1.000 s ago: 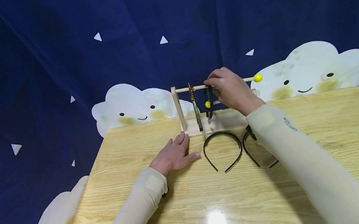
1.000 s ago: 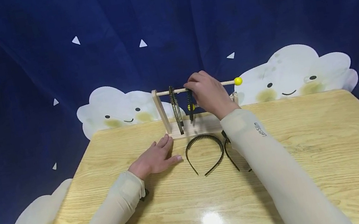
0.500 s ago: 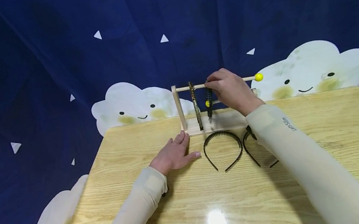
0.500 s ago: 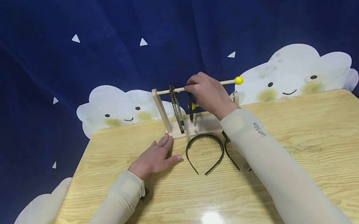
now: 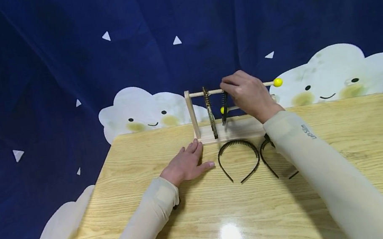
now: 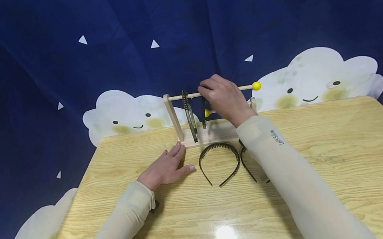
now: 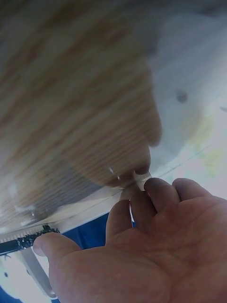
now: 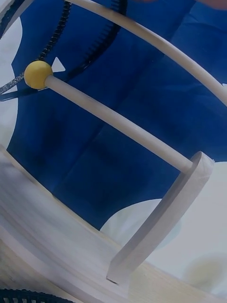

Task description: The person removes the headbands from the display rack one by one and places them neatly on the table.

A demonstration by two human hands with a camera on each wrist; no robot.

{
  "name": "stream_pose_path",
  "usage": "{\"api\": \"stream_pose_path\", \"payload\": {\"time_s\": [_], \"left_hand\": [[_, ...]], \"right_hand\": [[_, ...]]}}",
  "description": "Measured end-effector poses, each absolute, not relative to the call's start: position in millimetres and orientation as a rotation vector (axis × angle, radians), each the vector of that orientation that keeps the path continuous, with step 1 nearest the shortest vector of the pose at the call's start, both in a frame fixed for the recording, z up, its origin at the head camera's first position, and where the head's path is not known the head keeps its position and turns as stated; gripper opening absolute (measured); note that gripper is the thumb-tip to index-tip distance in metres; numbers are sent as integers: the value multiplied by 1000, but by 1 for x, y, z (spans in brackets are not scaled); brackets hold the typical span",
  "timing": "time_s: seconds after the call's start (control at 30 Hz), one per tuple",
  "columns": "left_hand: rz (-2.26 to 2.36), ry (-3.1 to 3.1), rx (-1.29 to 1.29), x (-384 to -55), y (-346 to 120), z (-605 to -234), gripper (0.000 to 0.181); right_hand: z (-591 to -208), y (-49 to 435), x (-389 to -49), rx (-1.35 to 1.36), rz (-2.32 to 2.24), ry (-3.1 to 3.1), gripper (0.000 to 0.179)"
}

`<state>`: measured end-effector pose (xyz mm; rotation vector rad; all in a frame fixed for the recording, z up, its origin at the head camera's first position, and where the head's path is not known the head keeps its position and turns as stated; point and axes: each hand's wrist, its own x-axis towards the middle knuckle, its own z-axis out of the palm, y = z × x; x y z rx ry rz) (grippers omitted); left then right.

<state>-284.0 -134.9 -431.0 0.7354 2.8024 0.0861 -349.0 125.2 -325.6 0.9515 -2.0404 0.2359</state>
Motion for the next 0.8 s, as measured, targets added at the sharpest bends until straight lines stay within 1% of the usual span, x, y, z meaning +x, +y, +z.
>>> {"api": "stream_pose_path", "payload": {"time_s": [0.3, 0.63, 0.8], "left_hand": [[100, 2799, 726, -284, -135, -432, 90], [113, 2793, 739, -283, -135, -432, 89], [101, 2799, 737, -284, -135, -431, 90]], "right_hand": [[-323, 128, -352, 941, 248, -1961, 28], [-318, 125, -355, 912, 247, -1883, 27], [-312, 124, -354, 868, 271, -1848, 30]]}}
